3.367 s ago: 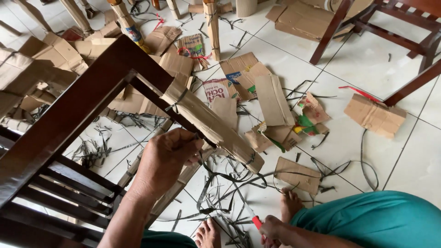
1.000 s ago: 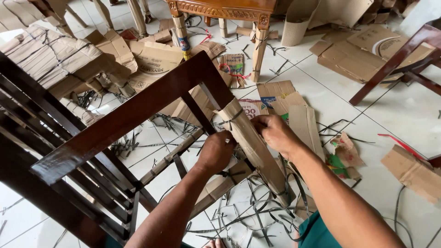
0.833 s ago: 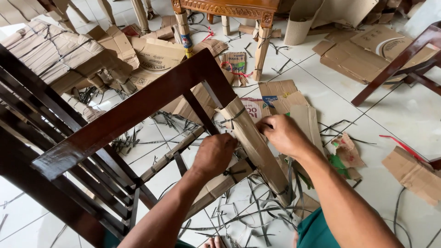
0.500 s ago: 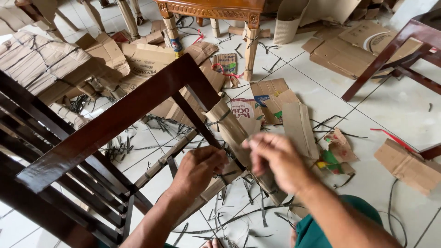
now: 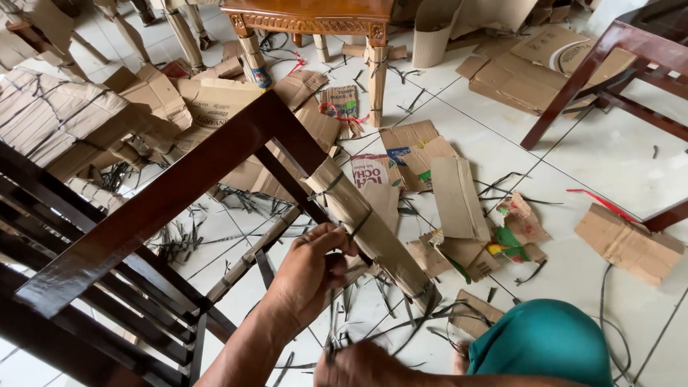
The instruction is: Wrapping wooden chair legs with cardboard and securing them with plastic straps for protection.
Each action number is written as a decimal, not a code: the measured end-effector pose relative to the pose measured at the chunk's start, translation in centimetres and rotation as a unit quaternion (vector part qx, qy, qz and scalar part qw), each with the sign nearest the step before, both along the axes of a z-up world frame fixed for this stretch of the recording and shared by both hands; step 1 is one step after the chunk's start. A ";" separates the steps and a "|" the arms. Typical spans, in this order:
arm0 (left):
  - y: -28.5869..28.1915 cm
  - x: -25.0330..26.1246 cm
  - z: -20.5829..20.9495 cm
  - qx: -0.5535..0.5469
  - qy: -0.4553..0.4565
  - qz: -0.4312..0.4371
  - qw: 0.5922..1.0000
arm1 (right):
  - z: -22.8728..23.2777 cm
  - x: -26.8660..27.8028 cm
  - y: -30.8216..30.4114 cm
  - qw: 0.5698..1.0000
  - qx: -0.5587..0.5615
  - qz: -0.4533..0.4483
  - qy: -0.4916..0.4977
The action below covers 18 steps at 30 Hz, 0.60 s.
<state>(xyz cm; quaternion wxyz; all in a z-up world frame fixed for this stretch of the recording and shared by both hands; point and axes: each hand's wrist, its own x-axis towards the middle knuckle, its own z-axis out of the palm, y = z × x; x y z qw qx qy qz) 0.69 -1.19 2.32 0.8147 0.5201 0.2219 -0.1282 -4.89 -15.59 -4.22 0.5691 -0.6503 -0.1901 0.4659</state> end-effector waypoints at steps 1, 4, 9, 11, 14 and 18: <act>0.2 -0.1 0.0 0.034 -0.005 0.001 0.999 | 1.0 0.0 0.1 0.979 -0.139 0.139 -0.053; 0.8 -0.1 0.3 0.208 0.005 -0.043 0.977 | 6.3 2.6 -0.3 0.907 -0.257 0.284 -0.176; 1.3 -0.7 1.4 0.334 -0.014 -0.102 0.937 | 1.8 8.6 -4.1 0.900 0.019 -0.079 -0.428; 0.5 -0.8 1.2 0.318 -0.020 -0.108 0.942 | 2.3 9.9 -4.0 0.813 0.034 -0.175 -0.553; -1.0 -0.9 1.4 0.322 -0.033 -0.137 0.936 | 1.8 11.3 -3.1 0.796 -0.008 -0.113 -0.595; -1.0 -1.1 1.1 0.298 -0.085 -0.090 0.946 | 1.2 13.0 -2.4 0.773 0.005 -0.073 -0.630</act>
